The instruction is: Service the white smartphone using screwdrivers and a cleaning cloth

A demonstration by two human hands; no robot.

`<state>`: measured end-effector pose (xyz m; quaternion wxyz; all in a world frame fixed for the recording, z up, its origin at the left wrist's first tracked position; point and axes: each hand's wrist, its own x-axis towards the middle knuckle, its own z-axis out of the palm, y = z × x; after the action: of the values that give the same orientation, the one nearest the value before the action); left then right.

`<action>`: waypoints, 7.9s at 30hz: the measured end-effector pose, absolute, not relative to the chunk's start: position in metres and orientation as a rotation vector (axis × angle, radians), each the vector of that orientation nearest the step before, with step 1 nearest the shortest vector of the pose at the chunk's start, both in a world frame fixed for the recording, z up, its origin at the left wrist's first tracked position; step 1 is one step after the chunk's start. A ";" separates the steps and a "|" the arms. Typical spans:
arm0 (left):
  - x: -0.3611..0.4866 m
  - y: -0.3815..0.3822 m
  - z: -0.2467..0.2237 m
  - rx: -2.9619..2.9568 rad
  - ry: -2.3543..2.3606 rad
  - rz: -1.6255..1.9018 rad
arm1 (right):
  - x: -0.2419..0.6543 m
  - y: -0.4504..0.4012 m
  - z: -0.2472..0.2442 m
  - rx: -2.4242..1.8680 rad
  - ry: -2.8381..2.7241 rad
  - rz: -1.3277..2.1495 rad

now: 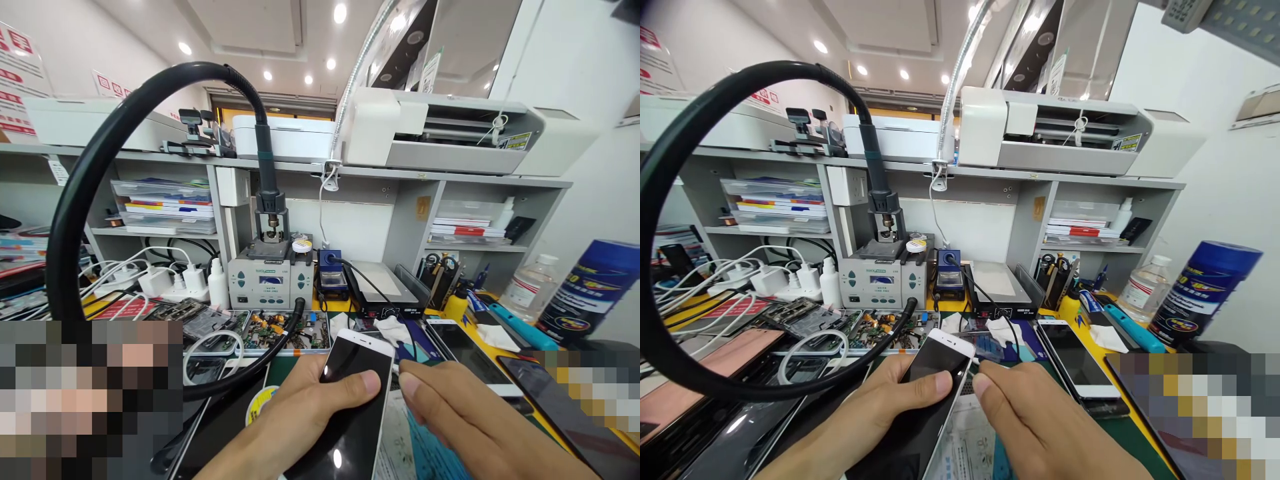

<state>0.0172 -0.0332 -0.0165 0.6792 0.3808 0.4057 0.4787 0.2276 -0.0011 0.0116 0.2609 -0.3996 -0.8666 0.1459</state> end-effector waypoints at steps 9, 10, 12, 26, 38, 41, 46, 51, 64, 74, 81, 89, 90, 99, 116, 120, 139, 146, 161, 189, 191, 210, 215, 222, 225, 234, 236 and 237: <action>0.018 -0.033 -0.014 0.889 0.828 1.078 | 0.236 0.010 0.002 -1.141 -2.320 0.622; 0.018 -0.034 -0.014 0.894 0.818 1.084 | 0.236 0.010 0.002 -1.130 -2.333 0.626; 0.018 -0.035 -0.013 0.905 0.804 1.085 | 0.235 0.009 0.004 -1.130 -2.356 0.648; 0.017 -0.035 -0.012 0.910 0.814 1.083 | 0.228 0.007 0.011 -1.205 -2.322 0.639; 0.021 -0.039 -0.019 1.102 0.844 1.123 | 0.224 0.007 0.023 -1.171 -2.312 0.631; 0.023 -0.043 -0.010 1.283 0.863 1.150 | 0.226 0.004 0.026 -1.198 -2.211 0.766; 0.027 -0.051 -0.008 1.171 1.096 1.220 | 0.230 0.001 0.025 -1.206 -2.080 1.019; 0.028 -0.050 -0.013 1.203 1.113 1.216 | 0.227 0.007 0.022 -1.110 -1.984 1.230; 0.019 -0.038 -0.011 1.218 0.841 1.277 | 0.209 0.016 0.009 -1.067 -2.045 1.438; 0.017 -0.038 -0.015 0.969 0.950 1.349 | 0.202 0.017 -0.007 -1.101 -2.094 1.531; 0.015 -0.036 -0.012 0.904 1.030 1.453 | 0.205 0.007 0.013 -1.140 -2.342 1.688; 0.011 -0.033 -0.016 0.813 1.027 1.653 | 0.224 0.025 -0.006 -1.039 -2.163 1.880; 0.010 -0.031 -0.016 0.784 1.026 1.661 | 0.224 0.028 -0.009 -1.023 -2.126 1.900; 0.007 -0.030 -0.014 0.949 1.171 1.797 | 0.216 0.033 -0.016 -1.006 -1.974 1.938; 0.025 -0.049 -0.025 1.310 1.536 1.977 | 0.214 0.030 -0.014 -0.965 -1.938 1.935; 0.026 -0.051 -0.026 1.270 1.579 1.963 | 0.213 0.028 -0.011 -1.002 -1.963 1.896; 0.032 -0.055 -0.022 0.998 1.551 1.941 | 0.212 0.027 -0.014 -0.947 -1.954 1.907; 0.033 -0.054 -0.021 1.042 1.567 1.936 | 0.210 0.027 -0.015 -0.962 -1.843 1.942; 0.018 -0.027 -0.017 0.346 1.020 1.700 | 0.196 0.024 -0.017 -1.055 -1.754 1.884; 0.029 -0.038 -0.023 0.833 0.895 1.670 | 0.187 0.016 -0.012 -0.889 -1.479 2.057; 0.031 -0.039 -0.024 0.887 0.892 1.684 | 0.188 0.018 -0.011 -0.885 -1.448 2.050; 0.038 -0.045 -0.038 0.906 1.269 1.716 | 0.194 0.023 -0.014 -0.874 -1.347 2.019; 0.037 -0.045 -0.042 0.925 1.348 1.618 | 0.194 0.022 -0.010 -0.856 -1.313 1.990; 0.025 -0.031 -0.039 0.822 1.002 1.404 | 0.191 0.021 -0.005 -0.940 -1.256 1.937; 0.021 -0.029 -0.031 0.736 0.961 1.288 | 0.191 0.022 -0.004 -0.974 -1.250 1.949; 0.015 -0.023 -0.028 0.643 1.056 1.270 | 0.190 0.027 -0.006 -0.975 -1.261 1.915; 0.015 -0.022 -0.030 0.613 1.073 1.279 | 0.190 0.027 -0.008 -0.988 -1.242 1.899; 0.015 -0.022 -0.031 0.599 1.072 1.286 | 0.189 0.027 -0.008 -0.996 -1.233 1.891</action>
<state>0.0146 -0.0216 -0.0311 0.6303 0.2617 0.4681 0.5614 0.1893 0.0273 -0.0081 0.3305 -0.3810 -0.4716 0.7233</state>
